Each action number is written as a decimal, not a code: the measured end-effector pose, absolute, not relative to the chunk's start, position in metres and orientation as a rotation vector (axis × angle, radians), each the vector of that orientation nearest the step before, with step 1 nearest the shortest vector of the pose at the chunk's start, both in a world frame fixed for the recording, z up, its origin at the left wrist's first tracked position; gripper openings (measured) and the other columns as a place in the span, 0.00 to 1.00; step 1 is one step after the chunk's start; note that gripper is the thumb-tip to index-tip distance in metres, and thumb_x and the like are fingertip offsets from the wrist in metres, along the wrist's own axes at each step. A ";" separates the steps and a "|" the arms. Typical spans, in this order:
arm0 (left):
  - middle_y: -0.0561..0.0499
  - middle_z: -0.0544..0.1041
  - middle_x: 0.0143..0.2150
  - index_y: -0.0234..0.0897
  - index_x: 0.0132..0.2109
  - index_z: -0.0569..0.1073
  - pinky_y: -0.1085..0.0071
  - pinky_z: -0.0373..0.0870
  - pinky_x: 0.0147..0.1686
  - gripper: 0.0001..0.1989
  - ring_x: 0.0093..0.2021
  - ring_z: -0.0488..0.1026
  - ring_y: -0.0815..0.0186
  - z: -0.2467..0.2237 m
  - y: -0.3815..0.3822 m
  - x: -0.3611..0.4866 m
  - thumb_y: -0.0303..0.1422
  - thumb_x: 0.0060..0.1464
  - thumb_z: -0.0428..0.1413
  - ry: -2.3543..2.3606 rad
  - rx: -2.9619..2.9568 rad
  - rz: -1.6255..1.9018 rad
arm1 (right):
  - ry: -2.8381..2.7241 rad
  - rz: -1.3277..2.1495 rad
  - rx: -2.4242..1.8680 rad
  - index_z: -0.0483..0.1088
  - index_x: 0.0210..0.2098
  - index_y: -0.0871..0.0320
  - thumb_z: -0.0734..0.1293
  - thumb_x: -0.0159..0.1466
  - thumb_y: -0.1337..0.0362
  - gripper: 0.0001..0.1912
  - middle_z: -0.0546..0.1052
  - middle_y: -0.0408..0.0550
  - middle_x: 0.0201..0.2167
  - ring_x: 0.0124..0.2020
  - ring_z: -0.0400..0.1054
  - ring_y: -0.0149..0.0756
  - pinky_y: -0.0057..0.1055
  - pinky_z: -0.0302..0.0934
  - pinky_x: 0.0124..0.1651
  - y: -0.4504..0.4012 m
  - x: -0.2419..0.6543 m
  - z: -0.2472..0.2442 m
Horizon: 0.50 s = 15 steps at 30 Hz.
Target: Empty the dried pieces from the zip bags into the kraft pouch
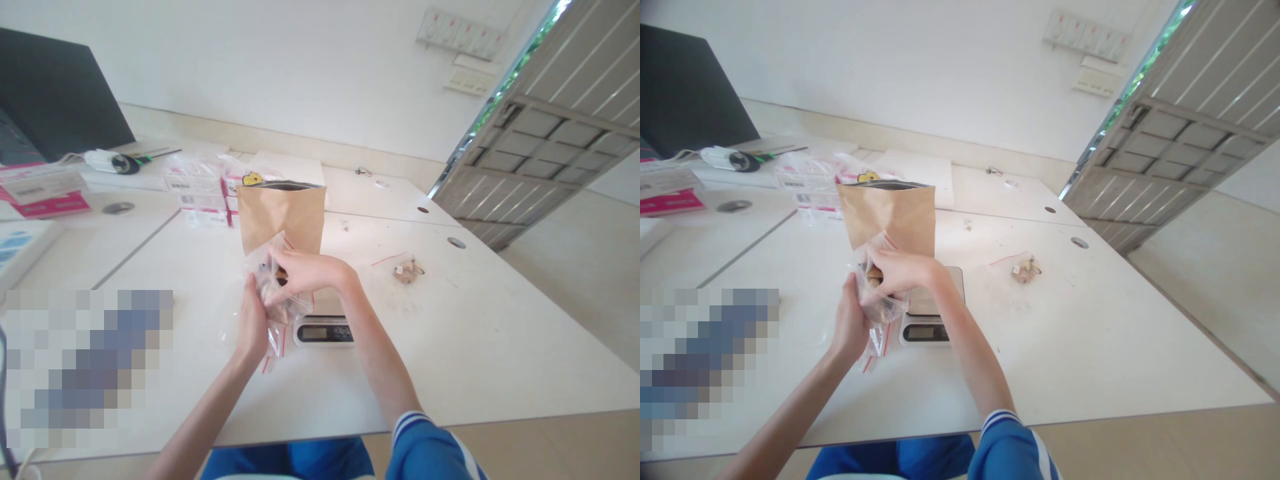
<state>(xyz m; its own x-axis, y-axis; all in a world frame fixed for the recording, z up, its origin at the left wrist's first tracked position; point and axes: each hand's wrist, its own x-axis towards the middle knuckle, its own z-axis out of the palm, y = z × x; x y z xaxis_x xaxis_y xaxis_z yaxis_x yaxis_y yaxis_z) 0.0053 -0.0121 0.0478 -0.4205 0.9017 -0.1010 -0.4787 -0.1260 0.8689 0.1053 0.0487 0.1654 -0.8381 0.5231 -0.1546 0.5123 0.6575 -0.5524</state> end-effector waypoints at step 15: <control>0.52 0.80 0.37 0.39 0.43 0.74 0.73 0.74 0.30 0.15 0.32 0.77 0.67 0.061 -0.017 0.019 0.38 0.60 0.45 0.856 0.228 1.715 | -2.720 1.150 -0.589 0.71 0.40 0.58 0.71 0.55 0.66 0.13 0.71 0.41 0.35 0.37 0.65 0.30 0.26 0.56 0.38 0.065 0.117 0.164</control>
